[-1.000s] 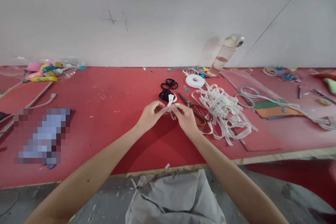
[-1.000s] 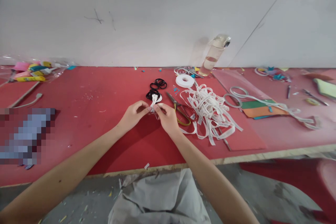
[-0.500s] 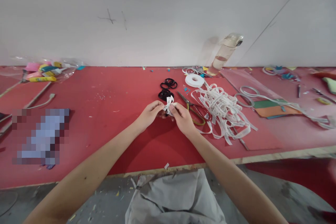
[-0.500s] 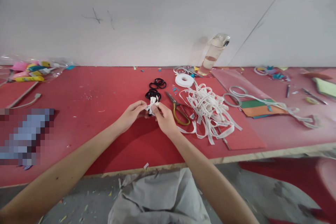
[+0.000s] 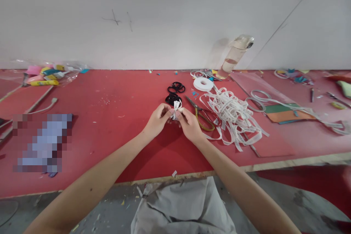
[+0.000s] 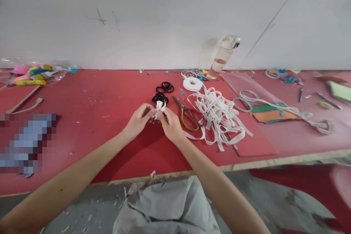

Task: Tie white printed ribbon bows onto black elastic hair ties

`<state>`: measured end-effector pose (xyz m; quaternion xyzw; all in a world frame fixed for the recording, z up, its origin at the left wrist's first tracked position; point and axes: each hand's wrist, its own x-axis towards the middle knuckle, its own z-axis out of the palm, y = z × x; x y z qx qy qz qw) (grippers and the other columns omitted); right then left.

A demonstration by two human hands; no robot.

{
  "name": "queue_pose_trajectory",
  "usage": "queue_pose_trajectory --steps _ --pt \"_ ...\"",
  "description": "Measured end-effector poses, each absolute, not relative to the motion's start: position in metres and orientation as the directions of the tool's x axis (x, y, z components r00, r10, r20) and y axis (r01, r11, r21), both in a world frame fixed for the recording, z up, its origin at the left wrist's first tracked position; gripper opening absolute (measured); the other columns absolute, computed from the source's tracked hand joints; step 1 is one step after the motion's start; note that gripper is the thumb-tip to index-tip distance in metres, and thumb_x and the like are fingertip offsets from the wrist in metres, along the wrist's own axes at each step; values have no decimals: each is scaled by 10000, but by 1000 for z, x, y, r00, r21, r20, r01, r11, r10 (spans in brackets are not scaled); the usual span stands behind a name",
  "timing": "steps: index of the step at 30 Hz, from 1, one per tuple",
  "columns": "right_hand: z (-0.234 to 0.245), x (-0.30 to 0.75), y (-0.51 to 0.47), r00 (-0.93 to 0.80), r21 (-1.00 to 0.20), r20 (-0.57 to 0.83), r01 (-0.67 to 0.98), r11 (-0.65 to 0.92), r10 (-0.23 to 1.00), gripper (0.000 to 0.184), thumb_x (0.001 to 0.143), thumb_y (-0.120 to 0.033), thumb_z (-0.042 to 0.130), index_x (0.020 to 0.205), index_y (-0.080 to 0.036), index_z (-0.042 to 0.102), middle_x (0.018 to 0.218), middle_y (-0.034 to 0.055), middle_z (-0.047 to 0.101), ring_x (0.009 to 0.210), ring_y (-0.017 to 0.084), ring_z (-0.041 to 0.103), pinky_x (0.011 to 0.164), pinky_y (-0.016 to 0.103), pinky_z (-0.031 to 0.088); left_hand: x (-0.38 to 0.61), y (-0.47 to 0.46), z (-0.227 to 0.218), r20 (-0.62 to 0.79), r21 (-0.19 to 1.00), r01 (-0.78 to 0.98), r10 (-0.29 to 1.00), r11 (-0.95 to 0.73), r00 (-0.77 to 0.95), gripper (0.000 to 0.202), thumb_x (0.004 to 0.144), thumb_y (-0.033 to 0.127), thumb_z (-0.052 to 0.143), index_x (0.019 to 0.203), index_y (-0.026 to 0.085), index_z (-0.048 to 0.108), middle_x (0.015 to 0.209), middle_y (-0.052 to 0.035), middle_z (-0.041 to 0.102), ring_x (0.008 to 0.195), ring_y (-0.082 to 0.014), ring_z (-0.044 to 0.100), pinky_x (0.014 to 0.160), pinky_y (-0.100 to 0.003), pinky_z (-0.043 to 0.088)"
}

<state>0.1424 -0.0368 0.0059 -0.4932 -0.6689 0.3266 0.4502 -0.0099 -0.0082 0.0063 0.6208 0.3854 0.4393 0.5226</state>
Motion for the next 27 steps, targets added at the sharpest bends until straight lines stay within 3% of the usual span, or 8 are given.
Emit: queue_pose_trajectory --steps 5,9,14,18,22,27 --pt "4 138 -37 -155 -814 351 437 383 923 291 993 -399 391 798 -202 477 776 27 550 744 155 535 715 264 417 -3 -9 -2 102 995 -39 969 -95 227 248 917 438 518 937 192 495 768 8 563 591 -89 518 538 -212 433" --pt "2 135 -39 -244 -743 401 477 469 883 232 999 -332 391 837 -200 493 846 46 578 794 167 543 743 273 415 -4 -10 -3 159 983 65 977 -169 139 251 944 430 465 965 188 529 842 -16 609 692 -101 569 613 -208 452" --pt "2 132 -44 -261 -694 396 542 474 880 213 995 -310 398 835 -207 493 841 43 590 774 169 550 720 268 415 -8 -12 5 241 936 243 966 -256 90 240 966 411 420 910 201 520 790 5 608 665 -98 565 618 -205 441" --pt "3 128 -46 -216 -667 398 599 442 892 193 991 -313 404 862 -211 504 850 40 606 758 167 574 685 252 415 -7 -16 9 267 922 278 963 -269 47 239 976 412 398 904 207 499 783 9 605 657 -97 563 603 -200 434" --pt "1 122 -48 -242 -557 454 674 485 857 169 986 -287 400 902 -200 518 871 55 621 792 183 600 699 257 421 -7 -18 9 236 930 287 972 -231 17 260 987 416 357 873 212 471 687 34 534 585 -98 524 541 -195 404" --pt "-2 118 -47 -254 -505 494 694 512 832 201 997 -301 382 908 -197 530 890 67 645 796 186 610 690 254 419 -10 -15 8 264 880 410 965 -238 -6 301 990 433 336 835 209 464 624 41 511 535 -100 500 523 -204 363"
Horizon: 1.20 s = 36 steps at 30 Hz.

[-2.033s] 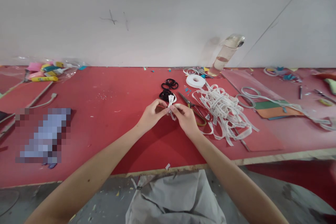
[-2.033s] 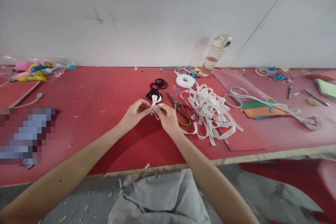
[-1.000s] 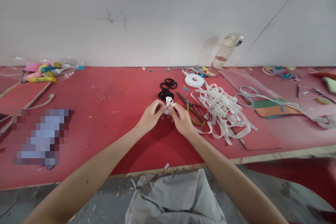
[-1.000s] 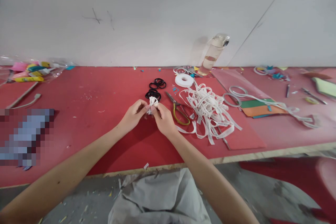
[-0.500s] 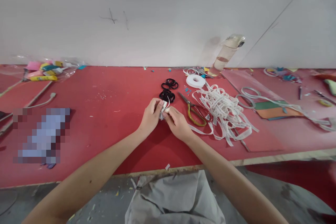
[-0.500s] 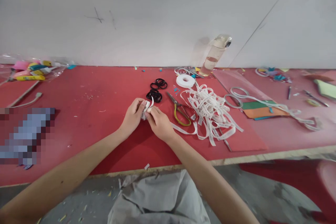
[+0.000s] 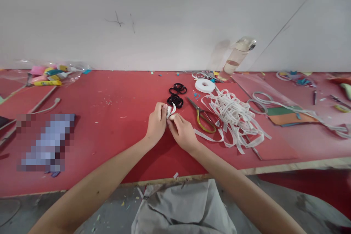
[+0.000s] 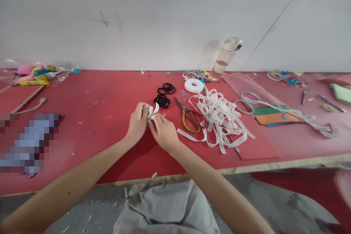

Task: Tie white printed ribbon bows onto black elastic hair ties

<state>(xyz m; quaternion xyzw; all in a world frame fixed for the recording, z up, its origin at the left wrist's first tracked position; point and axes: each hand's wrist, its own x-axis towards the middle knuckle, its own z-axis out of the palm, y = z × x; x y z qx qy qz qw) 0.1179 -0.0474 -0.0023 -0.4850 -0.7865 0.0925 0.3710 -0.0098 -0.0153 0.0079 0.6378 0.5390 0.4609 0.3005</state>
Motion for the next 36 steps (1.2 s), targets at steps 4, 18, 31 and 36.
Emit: queue_pose_trajectory --steps 4,18,31,36 --pt "0 120 -48 -253 -525 483 683 509 838 238 999 -336 391 858 -200 526 808 49 643 729 174 605 649 242 402 -11 -13 9 278 863 434 960 -257 14 295 984 437 354 844 209 480 632 34 544 538 -103 520 524 -205 358" --pt "5 131 -47 66 -730 503 566 383 862 211 953 -395 505 971 -206 598 876 44 663 745 148 625 691 254 486 -14 -13 19 256 924 303 966 -233 -38 340 993 485 288 815 226 419 542 67 439 449 -90 461 483 -203 355" --pt "18 76 -37 216 -829 338 530 180 916 340 991 -495 318 1005 -229 529 814 25 658 643 172 596 604 251 387 -5 -27 22 282 897 381 954 -224 -105 300 963 498 399 880 218 467 708 2 633 624 -145 607 559 -236 393" --pt "20 81 -33 309 -853 389 476 213 868 309 973 -493 370 907 -223 505 745 4 615 588 141 528 570 229 358 4 -25 26 284 910 351 947 -219 -146 271 979 464 379 899 219 459 691 6 626 602 -141 597 556 -237 392"
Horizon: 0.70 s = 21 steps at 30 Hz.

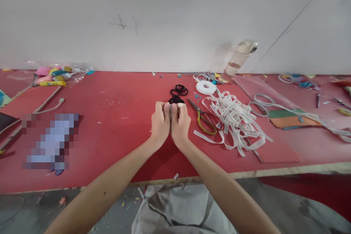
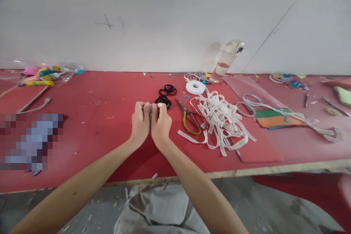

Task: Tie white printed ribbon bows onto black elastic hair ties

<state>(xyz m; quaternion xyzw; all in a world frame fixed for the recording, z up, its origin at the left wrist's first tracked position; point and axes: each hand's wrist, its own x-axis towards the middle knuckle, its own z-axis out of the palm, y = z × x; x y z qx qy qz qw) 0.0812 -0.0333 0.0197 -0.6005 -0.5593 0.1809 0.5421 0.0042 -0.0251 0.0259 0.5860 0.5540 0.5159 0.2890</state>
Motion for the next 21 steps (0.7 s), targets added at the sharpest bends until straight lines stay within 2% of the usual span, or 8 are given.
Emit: queue_pose_trajectory --steps 7,10,14,21 --pt "16 81 -33 301 -903 341 368 221 890 308 956 -506 410 908 -216 500 758 -5 606 637 134 560 604 222 402 3 -22 22 274 901 376 956 -216 -108 251 982 437 377 885 219 454 691 8 623 605 -142 599 561 -236 390" --pt "15 79 -34 337 -913 346 337 231 875 312 957 -499 413 872 -211 494 738 -14 582 633 120 530 608 215 402 5 -22 23 278 899 378 956 -223 -96 231 979 421 392 889 217 455 688 9 620 599 -139 592 558 -237 388" --pt "14 78 -35 395 -926 332 307 218 857 324 965 -488 396 826 -208 480 705 -22 545 624 113 488 602 213 395 8 -23 24 253 929 307 960 -205 -123 245 985 424 376 877 216 451 654 24 577 580 -125 560 548 -230 394" --pt "13 81 -33 388 -930 335 280 237 858 314 965 -461 404 793 -207 468 691 -21 507 629 115 465 603 216 392 7 -18 20 210 966 177 971 -187 -117 273 976 414 403 800 213 459 647 25 494 574 -110 481 535 -221 400"
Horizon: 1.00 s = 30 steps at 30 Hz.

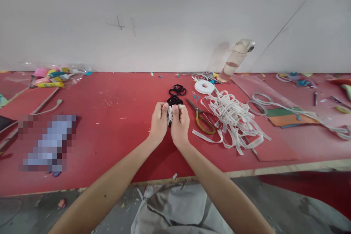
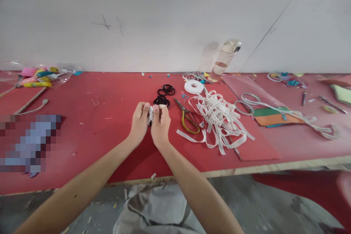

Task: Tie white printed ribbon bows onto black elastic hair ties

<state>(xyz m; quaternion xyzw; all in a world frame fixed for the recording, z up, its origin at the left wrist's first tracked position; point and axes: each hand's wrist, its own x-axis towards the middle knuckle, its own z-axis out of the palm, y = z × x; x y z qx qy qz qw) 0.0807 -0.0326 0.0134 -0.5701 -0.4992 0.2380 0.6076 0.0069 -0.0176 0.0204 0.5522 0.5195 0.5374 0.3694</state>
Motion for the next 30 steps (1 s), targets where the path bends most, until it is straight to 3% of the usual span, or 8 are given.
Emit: queue_pose_trajectory --steps 7,13,18,24,30 --pt "10 82 -32 361 -924 328 313 218 873 309 963 -479 399 833 -209 475 716 -19 540 613 113 487 586 209 391 5 -22 20 243 942 259 967 -215 -82 312 979 482 361 851 220 470 632 35 534 553 -110 517 523 -219 380" --pt "12 82 -32 339 -918 330 332 217 881 299 961 -477 393 852 -212 479 761 2 567 652 129 521 606 221 404 3 -22 21 272 907 352 960 -232 -66 248 965 452 422 908 222 496 792 -15 659 691 -143 617 614 -244 427" --pt "14 84 -28 287 -937 320 235 257 903 321 950 -483 413 802 -204 471 722 -11 528 661 118 491 623 219 414 2 -16 20 263 942 234 962 -240 -70 218 963 406 442 863 216 479 768 -9 620 687 -126 588 613 -229 446" --pt "15 83 -30 318 -938 322 232 256 892 313 955 -460 411 777 -206 456 695 -20 494 637 112 459 606 216 403 6 -19 16 232 967 142 959 -210 -165 245 962 418 440 832 213 473 693 21 499 602 -106 483 559 -218 416" --pt "13 83 -33 321 -934 314 276 229 894 304 965 -464 396 824 -206 478 733 -10 543 657 119 501 625 216 415 7 -21 14 234 956 207 964 -206 -124 303 973 469 393 838 214 484 650 29 521 579 -106 499 549 -217 397"
